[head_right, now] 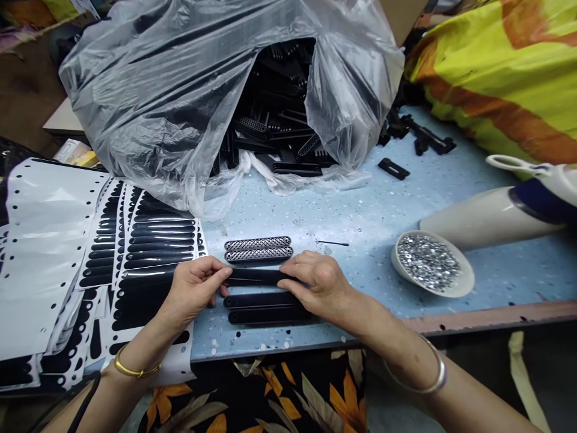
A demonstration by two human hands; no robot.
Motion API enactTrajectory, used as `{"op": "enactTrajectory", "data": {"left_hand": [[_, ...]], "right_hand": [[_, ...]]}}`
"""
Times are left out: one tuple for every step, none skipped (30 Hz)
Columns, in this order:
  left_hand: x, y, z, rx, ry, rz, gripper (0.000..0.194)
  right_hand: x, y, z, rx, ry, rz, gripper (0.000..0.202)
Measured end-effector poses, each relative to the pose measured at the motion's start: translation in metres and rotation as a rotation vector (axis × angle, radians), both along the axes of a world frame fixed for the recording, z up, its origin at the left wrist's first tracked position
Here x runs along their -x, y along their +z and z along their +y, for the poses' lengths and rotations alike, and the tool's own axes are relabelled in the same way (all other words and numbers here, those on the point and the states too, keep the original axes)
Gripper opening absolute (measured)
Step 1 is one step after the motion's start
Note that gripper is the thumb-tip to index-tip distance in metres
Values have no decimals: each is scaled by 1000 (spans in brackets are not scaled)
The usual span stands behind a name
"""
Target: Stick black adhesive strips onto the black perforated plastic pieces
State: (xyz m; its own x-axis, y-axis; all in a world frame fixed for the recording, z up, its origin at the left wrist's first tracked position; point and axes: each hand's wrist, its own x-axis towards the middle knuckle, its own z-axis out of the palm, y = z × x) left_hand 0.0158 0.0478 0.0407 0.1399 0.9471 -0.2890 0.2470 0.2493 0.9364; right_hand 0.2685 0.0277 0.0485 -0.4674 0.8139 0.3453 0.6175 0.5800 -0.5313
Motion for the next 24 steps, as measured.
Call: {"op": "enactTrajectory", "data": {"left_hand": [[0, 1, 0, 6, 2, 5, 19], [0, 2, 0, 13, 3, 9, 19], [0, 3, 0, 19, 4, 11, 20], [0, 3, -1, 24, 5, 10, 20], [0, 4, -1, 28, 7, 8, 21], [-1, 4, -1, 29, 10, 5, 21], [-1, 5, -1, 29, 13, 2, 21], [-1, 5, -1, 29, 15, 1, 21], [-1, 5, -1, 28, 17, 2, 21], [-2, 5, -1, 29, 18, 3, 21], [-2, 5, -1, 31, 19, 5, 21], [-2, 6, -1, 33, 19, 5, 21], [-2, 6, -1, 35, 19, 6, 21], [-2, 6, -1, 37, 18, 6, 21], [-1, 7, 0, 38, 18, 6, 21], [-1, 7, 0, 39, 18, 7, 21], [-1, 7, 0, 41, 17, 9, 21], [-1, 7, 0, 42, 16, 10, 21], [0, 7, 0, 42, 17, 10, 21], [0, 7, 0, 42, 16, 9, 21], [0, 7, 0, 42, 13, 8, 21], [0, 7, 0, 41, 11, 7, 21], [-1, 7, 0, 39, 10, 6, 21], [-1, 7, 0, 37, 9, 7, 21]], "right_hand": [[0, -1, -1, 23, -15, 31, 13], [0, -1, -2, 47, -29, 60, 13], [-1, -2, -3, 69, -42, 85, 13], [-1, -2, -3, 88, -49, 101, 14], [-1, -2, -4, 102, -53, 110, 14], [-1, -2, -4, 108, -55, 114, 14], [-1, -3, -5, 109, -56, 114, 15], [-1, -3, -5, 106, -55, 114, 16], [-1, -3, -5, 100, -54, 114, 16], [-1, -3, -6, 92, -54, 117, 16], [-1, -4, -6, 86, -54, 119, 17], [-1, -5, -6, 84, -54, 121, 17], [-1, -5, -6, 83, -54, 124, 16], [-2, -6, -6, 83, -53, 128, 16], [-2, -7, -6, 85, -49, 133, 16], [-3, -7, -6, 88, -45, 137, 16], [-4, -7, -6, 90, -39, 139, 16], [-5, -7, -5, 91, -33, 138, 17], [-5, -8, -5, 92, -27, 135, 17], [-5, -8, -5, 92, -24, 132, 17], [-6, -8, -5, 90, -22, 132, 17], [-6, -9, -5, 88, -23, 132, 17], [-5, -9, -5, 89, -25, 133, 17], [-5, -10, -6, 92, -30, 136, 17]]}}
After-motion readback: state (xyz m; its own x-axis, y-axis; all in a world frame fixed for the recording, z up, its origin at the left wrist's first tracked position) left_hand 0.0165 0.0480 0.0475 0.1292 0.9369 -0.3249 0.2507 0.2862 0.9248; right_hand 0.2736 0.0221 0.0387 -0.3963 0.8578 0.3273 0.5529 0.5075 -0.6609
